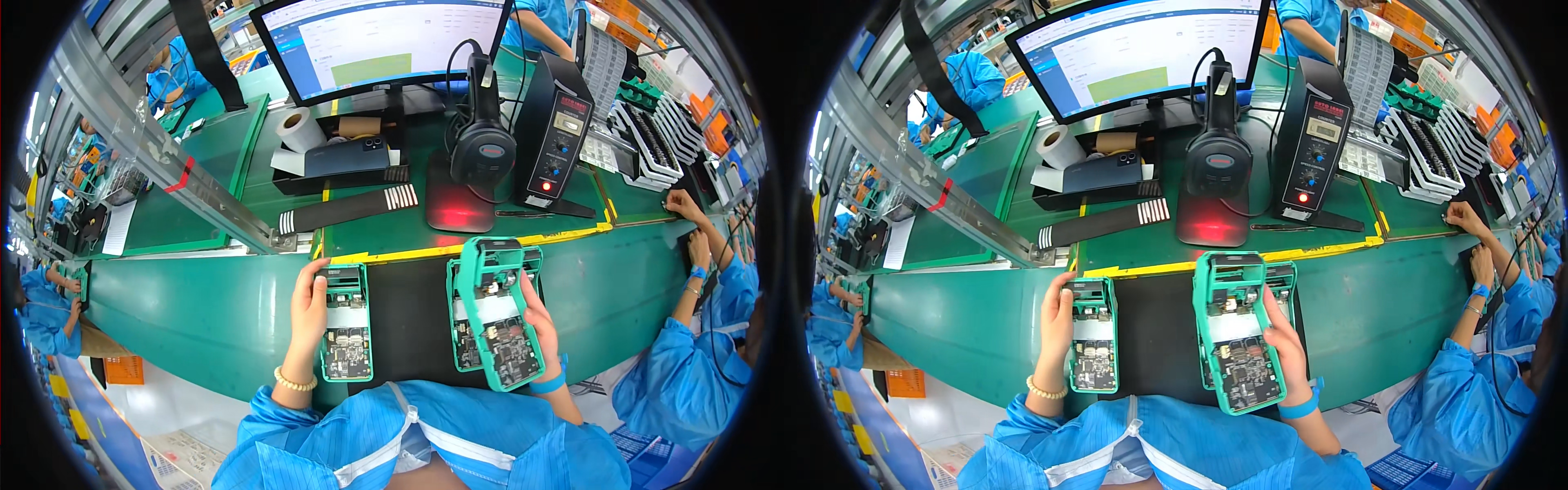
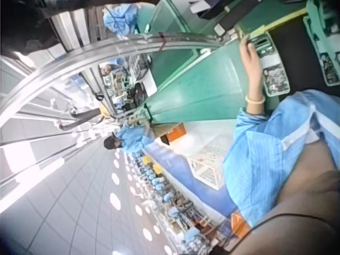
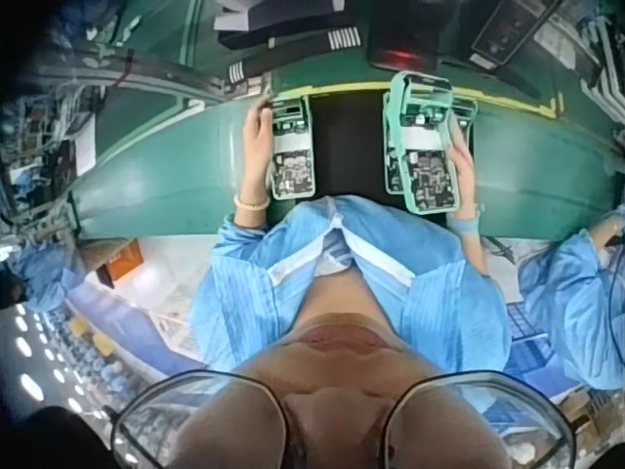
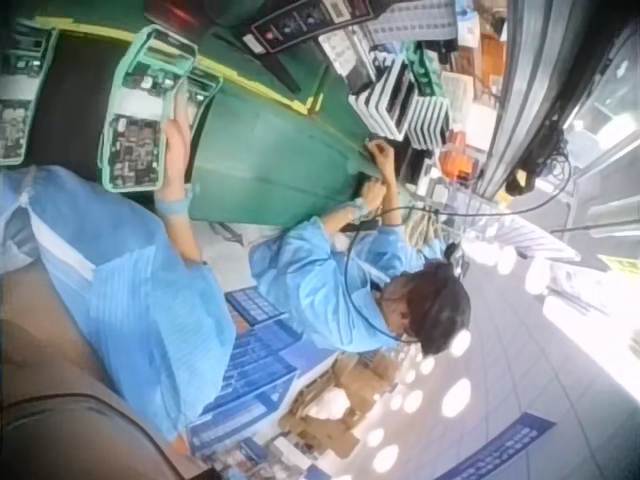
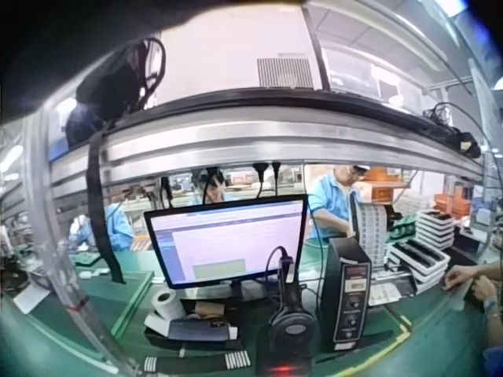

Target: Assembling and scanning electronic handheld devices on a production line.

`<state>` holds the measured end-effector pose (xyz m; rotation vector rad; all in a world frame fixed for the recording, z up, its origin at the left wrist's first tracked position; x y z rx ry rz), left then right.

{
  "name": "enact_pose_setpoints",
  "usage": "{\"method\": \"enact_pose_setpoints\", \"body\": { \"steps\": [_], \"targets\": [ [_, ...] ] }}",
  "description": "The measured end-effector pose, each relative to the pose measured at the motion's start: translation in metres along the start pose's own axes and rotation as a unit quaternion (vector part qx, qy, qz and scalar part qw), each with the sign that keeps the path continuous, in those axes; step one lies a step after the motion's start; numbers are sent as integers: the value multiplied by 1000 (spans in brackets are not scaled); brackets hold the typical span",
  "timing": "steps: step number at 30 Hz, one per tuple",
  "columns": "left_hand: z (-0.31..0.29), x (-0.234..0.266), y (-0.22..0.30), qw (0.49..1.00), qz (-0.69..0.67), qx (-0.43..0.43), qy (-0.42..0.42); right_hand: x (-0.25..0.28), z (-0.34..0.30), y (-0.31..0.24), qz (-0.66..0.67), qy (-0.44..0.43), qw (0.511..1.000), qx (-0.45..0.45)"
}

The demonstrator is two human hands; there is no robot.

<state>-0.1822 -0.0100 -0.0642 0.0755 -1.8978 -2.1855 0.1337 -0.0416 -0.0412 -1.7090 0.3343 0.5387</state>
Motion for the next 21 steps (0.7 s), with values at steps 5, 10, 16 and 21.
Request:
{"method": "enact_pose_setpoints", "body": {
  "steps": [5, 10, 16, 21],
  "targets": [
    [-12, 3, -15, 999, -16, -3, 27, -20, 3, 4, -47, -20, 999, 17],
    [-13, 5, -23, 997, -70, 5, 30, -15, -2, 11, -64, 3, 998, -6],
    [-13, 2, -20, 999, -39, -17, 21, -15, -1, 10, -55, 46, 997, -8],
    [-13, 2, -19, 999, -27, -15, 24, -14, 1, 14, -70, 33, 997, -19]
  ]
}}
Point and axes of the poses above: each hand's wrist, its own z-axis towards the middle knuckle, its own x-axis out of the back of the hand, y = z × x, the point moved 4 cm from there along z, towards the middle knuckle, and after that the axes turned 9 degrees about -z, right-handed, at the moved point
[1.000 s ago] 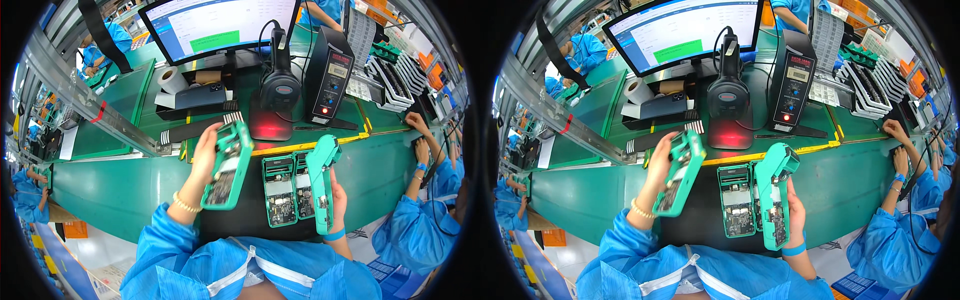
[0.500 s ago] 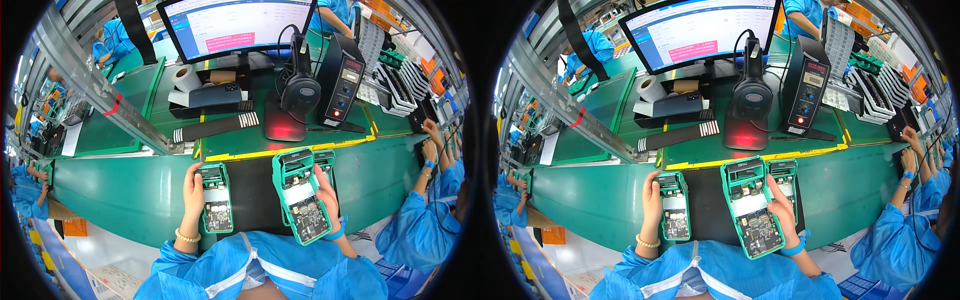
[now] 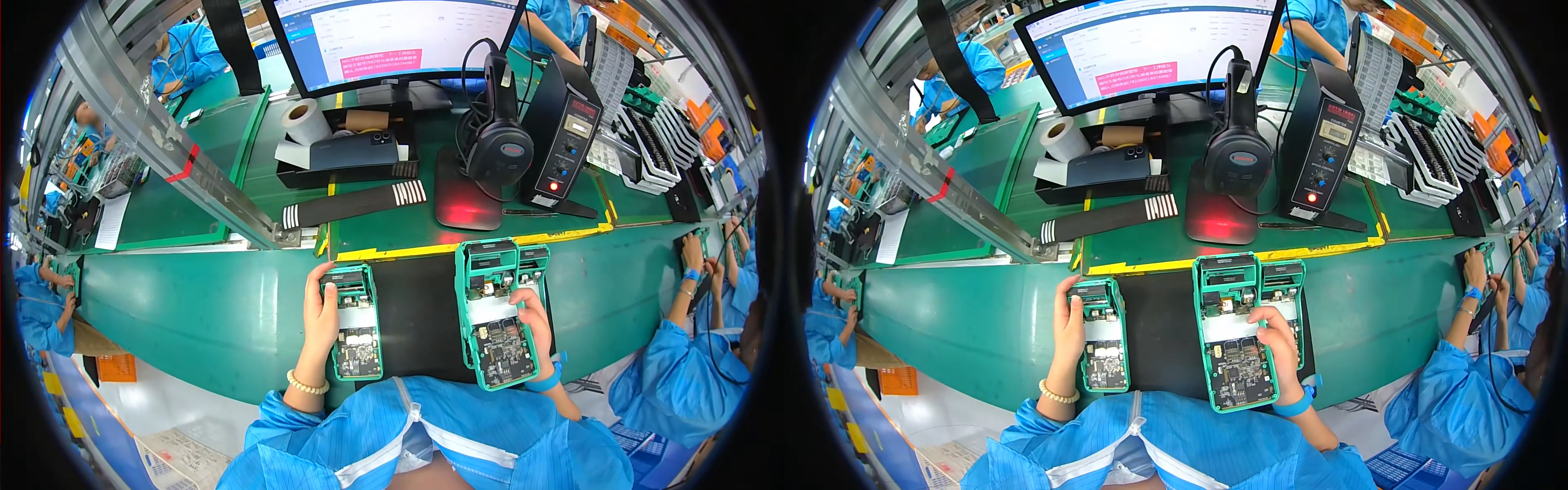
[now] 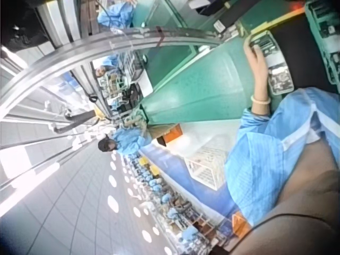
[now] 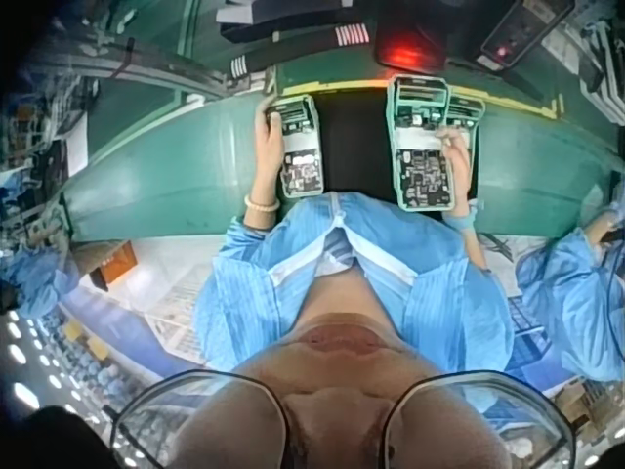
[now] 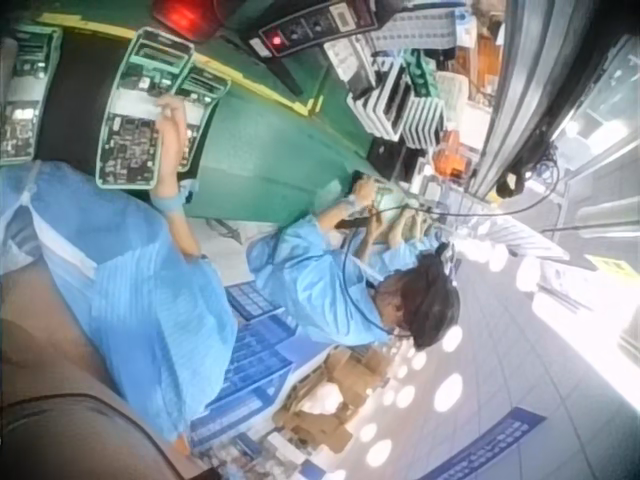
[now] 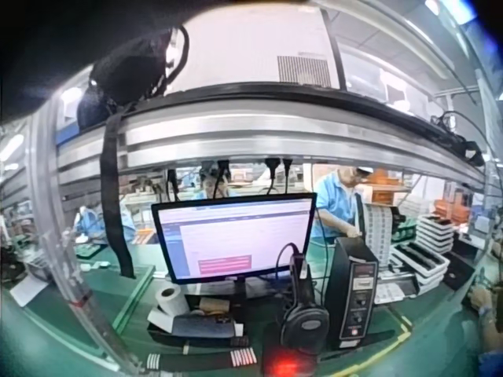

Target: Assembling and scanning electronic handheld devices on a production line.

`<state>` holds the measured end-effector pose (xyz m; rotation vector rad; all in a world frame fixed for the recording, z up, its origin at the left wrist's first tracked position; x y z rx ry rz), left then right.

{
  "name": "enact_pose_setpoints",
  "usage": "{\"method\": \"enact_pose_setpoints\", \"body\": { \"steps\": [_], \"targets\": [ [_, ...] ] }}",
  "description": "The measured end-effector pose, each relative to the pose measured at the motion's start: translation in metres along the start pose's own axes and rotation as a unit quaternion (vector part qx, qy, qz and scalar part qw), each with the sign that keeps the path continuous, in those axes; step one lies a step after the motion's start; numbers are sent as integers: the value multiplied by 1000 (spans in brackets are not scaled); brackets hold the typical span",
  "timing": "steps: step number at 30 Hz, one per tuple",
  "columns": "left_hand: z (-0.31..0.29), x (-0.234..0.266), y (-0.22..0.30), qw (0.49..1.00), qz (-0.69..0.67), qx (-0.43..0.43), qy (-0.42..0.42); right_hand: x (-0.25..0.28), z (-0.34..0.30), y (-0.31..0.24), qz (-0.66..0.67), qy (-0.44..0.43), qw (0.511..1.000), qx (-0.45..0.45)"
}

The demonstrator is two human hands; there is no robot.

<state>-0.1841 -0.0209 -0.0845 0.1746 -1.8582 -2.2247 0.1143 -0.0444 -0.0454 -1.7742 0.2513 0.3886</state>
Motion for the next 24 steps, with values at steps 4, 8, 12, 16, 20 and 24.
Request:
{"method": "enact_pose_setpoints", "body": {
  "steps": [4, 8, 12, 16, 20, 24],
  "targets": [
    [0, -1, -1, 1000, 5, 0, 4, 2, 0, 3, -40, 9, 999, -3],
    [0, -1, -1, 1000, 4, -1, 5, -1, -1, 2, -41, 1, 999, -14],
    [-1, -2, 2, 1000, 1, -5, 3, 1, 1, 4, -39, 1, 999, -8],
    [0, -1, 1, 1000, 14, -11, 4, 0, 1, 4, -48, -3, 999, -9],
    [-1, -1, 3, 1000, 22, -19, 8, -2, 0, 2, -51, -9, 999, -11],
    [0, -2, 4, 1000, 6, -15, 9, -5, -1, 0, -70, -9, 997, -1]
  ]
}}
Point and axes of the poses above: each hand's wrist, its own z-axis towards the middle knuckle, its own x-axis out of the back of the hand, y = z × x, the point moved 4 cm from there along z, towards the middle knuckle, and after that the axes turned 9 degrees about -z, right-handed, at the moved point
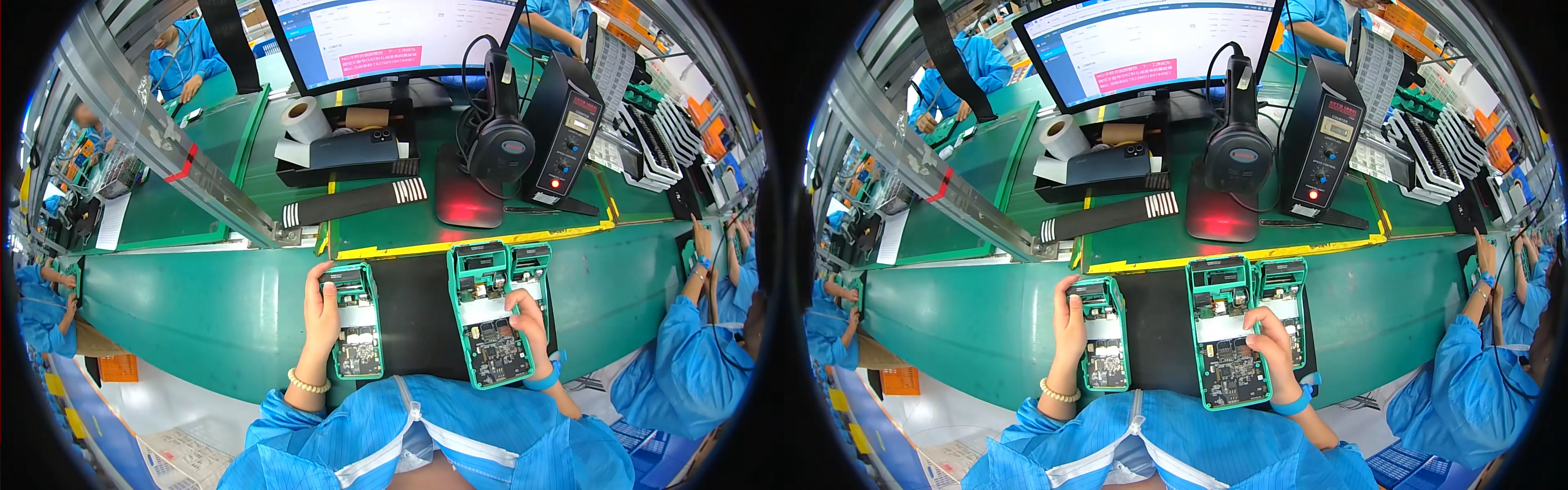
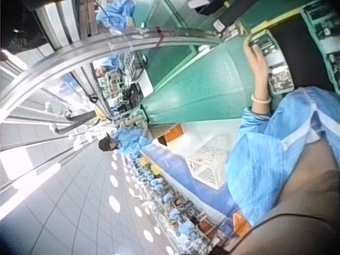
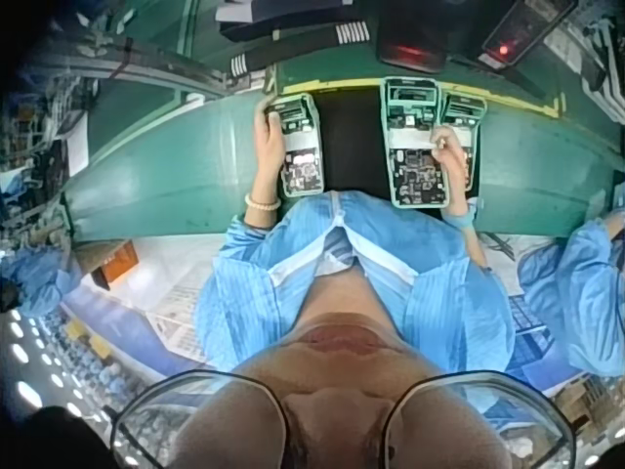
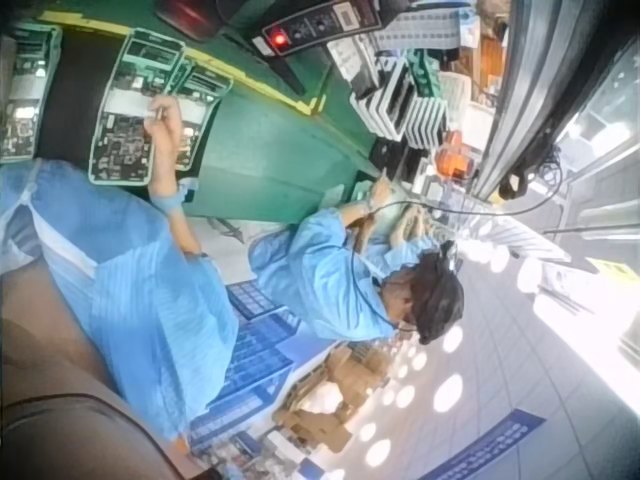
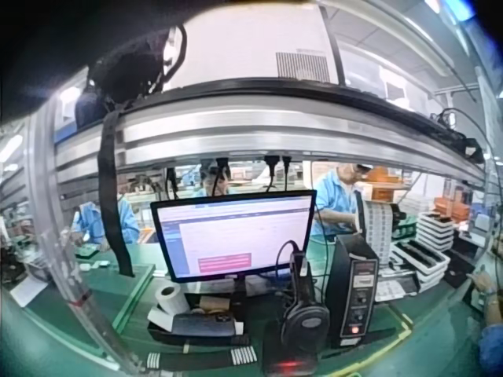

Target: Assembling and scanning electronic handheld devices on a production line.

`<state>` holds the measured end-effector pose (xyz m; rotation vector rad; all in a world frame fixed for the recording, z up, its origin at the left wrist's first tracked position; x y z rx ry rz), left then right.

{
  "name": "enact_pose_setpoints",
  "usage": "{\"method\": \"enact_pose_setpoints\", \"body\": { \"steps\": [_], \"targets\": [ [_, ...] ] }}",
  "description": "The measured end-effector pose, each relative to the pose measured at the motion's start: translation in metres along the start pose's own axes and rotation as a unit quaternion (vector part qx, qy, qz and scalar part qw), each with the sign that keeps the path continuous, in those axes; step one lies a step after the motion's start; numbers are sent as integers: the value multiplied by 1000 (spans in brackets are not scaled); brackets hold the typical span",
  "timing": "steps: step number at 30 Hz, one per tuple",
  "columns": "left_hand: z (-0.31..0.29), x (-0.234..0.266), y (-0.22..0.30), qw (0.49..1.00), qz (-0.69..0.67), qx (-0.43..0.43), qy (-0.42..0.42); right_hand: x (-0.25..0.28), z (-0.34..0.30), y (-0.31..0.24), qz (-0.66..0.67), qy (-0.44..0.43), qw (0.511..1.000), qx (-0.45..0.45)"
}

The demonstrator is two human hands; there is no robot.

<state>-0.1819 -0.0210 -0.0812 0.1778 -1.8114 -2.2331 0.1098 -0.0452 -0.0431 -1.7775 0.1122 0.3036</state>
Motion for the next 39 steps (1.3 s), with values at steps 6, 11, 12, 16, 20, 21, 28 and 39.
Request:
{"method": "enact_pose_setpoints", "body": {
  "steps": [6, 11, 12, 16, 20, 21, 28, 39],
  "targets": [
    [17, -1, 5, 990, -121, 52, 42, 4, 0, 3, -10, -11, 1000, 6],
    [54, -56, 27, 916, -339, 213, -35, 7, 1, -1, 55, 9, 998, 21],
    [62, -69, 20, 912, -341, 218, -65, 9, 0, -2, 71, 24, 996, 41],
    [79, -126, 27, 868, -348, 328, -131, 24, -4, -2, 76, 49, 994, 54],
    [98, -164, 3, 848, -373, 339, -161, 34, -11, -6, 105, 76, 989, 70],
    [100, -167, 5, 853, -355, 340, -177, 38, -12, -6, 114, 68, 989, 65],
    [106, -183, 1, 831, -383, 348, -205, 48, -13, 0, 103, 82, 989, 73],
    [58, -74, 24, 924, -280, 247, -78, 42, -11, -1, 28, 82, 995, 56]
  ]
}}
Point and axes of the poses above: each hand's wrist, its own z-axis towards the middle knuckle, its own x-axis out of the back of the hand, y = z × x, the point moved 4 cm from there along z, towards the middle knuckle, and after that the axes turned 9 degrees about -z, right-handed, at the moved point
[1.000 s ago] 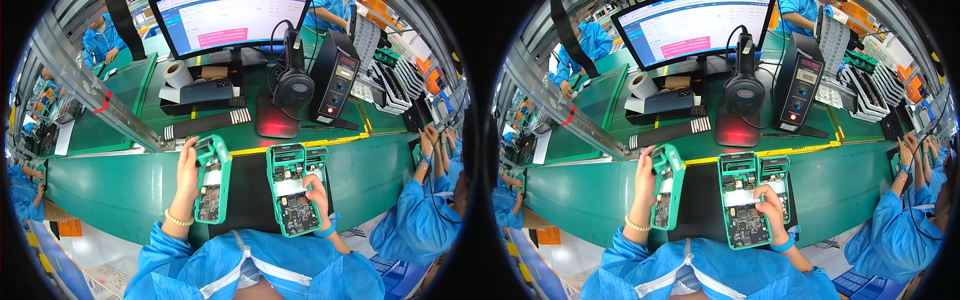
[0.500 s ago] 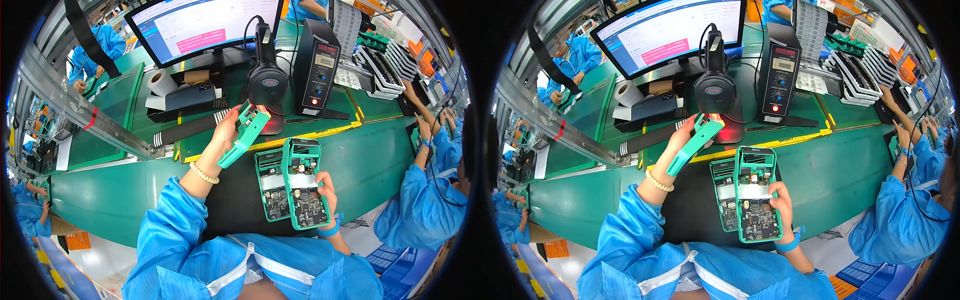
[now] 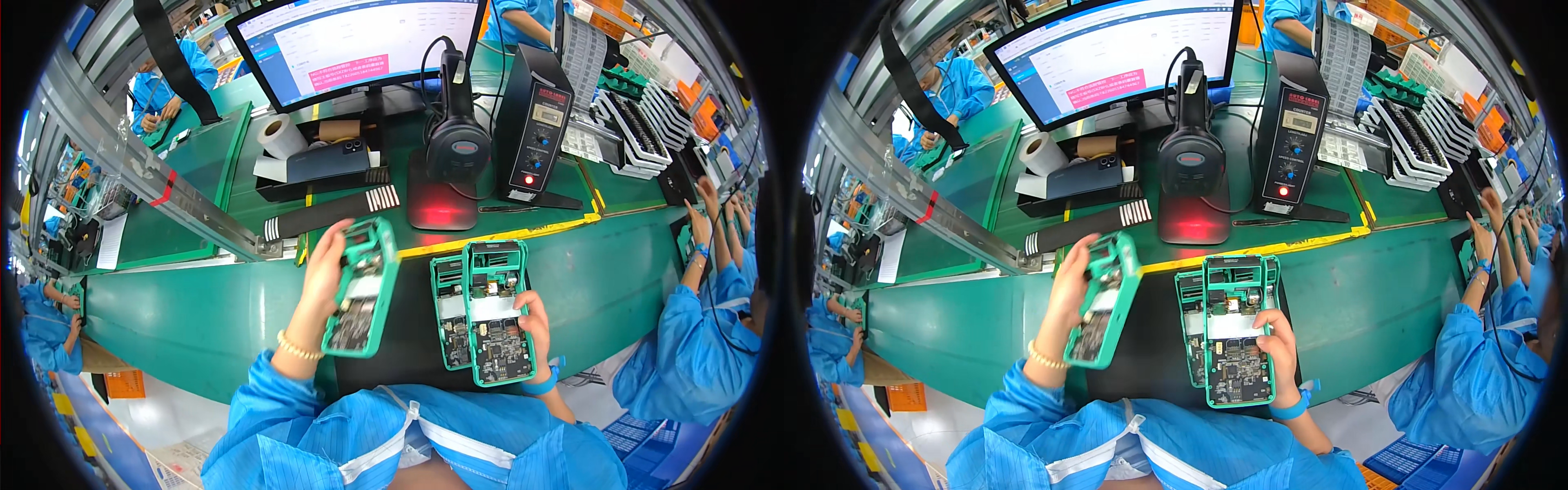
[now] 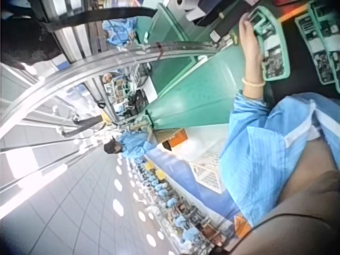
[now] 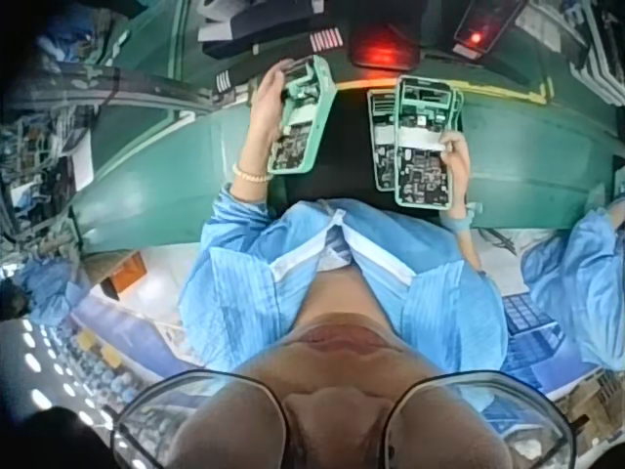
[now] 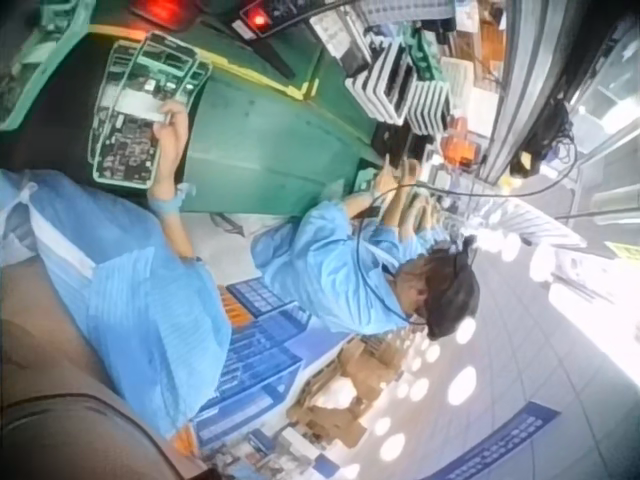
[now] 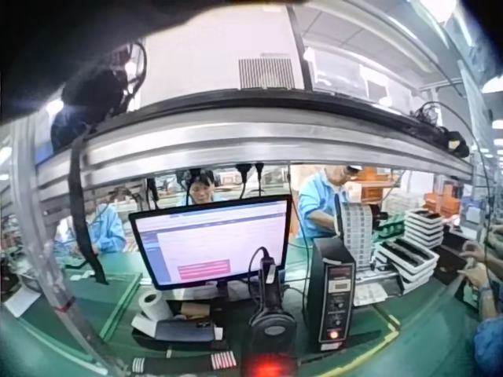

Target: Assembling and scanning electronic handheld devices on a production line.

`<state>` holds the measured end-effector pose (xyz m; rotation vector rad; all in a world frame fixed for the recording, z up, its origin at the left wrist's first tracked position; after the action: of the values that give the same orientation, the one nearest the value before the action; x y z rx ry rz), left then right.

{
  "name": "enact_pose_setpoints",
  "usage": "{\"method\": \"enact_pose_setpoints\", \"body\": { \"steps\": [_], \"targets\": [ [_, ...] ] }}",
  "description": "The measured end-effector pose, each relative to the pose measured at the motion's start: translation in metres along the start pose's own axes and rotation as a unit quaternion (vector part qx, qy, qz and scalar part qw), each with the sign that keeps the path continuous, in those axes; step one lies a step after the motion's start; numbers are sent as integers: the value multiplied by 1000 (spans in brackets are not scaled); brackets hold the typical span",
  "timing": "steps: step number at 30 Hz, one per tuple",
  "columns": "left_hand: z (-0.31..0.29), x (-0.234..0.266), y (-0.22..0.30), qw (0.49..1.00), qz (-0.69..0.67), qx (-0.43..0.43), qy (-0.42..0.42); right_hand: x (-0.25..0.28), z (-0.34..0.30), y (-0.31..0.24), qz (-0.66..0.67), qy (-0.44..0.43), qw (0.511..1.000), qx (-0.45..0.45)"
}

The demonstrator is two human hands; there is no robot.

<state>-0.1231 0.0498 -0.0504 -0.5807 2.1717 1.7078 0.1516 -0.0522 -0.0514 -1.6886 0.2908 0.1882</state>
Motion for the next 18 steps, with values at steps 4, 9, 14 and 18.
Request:
{"method": "enact_pose_setpoints", "body": {
  "steps": [4, 9, 14, 18],
  "targets": [
    [-34, 52, 13, 975, 171, -136, 43, -14, 3, -2, 6, -21, 1000, -3],
    [-49, 78, -2, 971, 151, -158, 94, -42, 6, -3, -93, -108, 990, 19],
    [-51, 75, -7, 963, 174, -194, 69, -80, 6, -9, -201, -205, 954, 92],
    [-50, 80, -8, 970, 135, -190, 63, -115, 24, -24, -417, -209, 879, 99]
  ]
}}
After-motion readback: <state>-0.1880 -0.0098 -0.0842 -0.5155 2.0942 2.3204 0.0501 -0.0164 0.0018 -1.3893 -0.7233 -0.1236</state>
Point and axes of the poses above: each hand's wrist, its own z-axis towards the middle knuckle, its own x-axis out of the back of the hand, y = z × x, the point moved 4 cm from there along z, towards the middle knuckle, and after that the axes turned 9 degrees about -z, right-handed, at the moved point
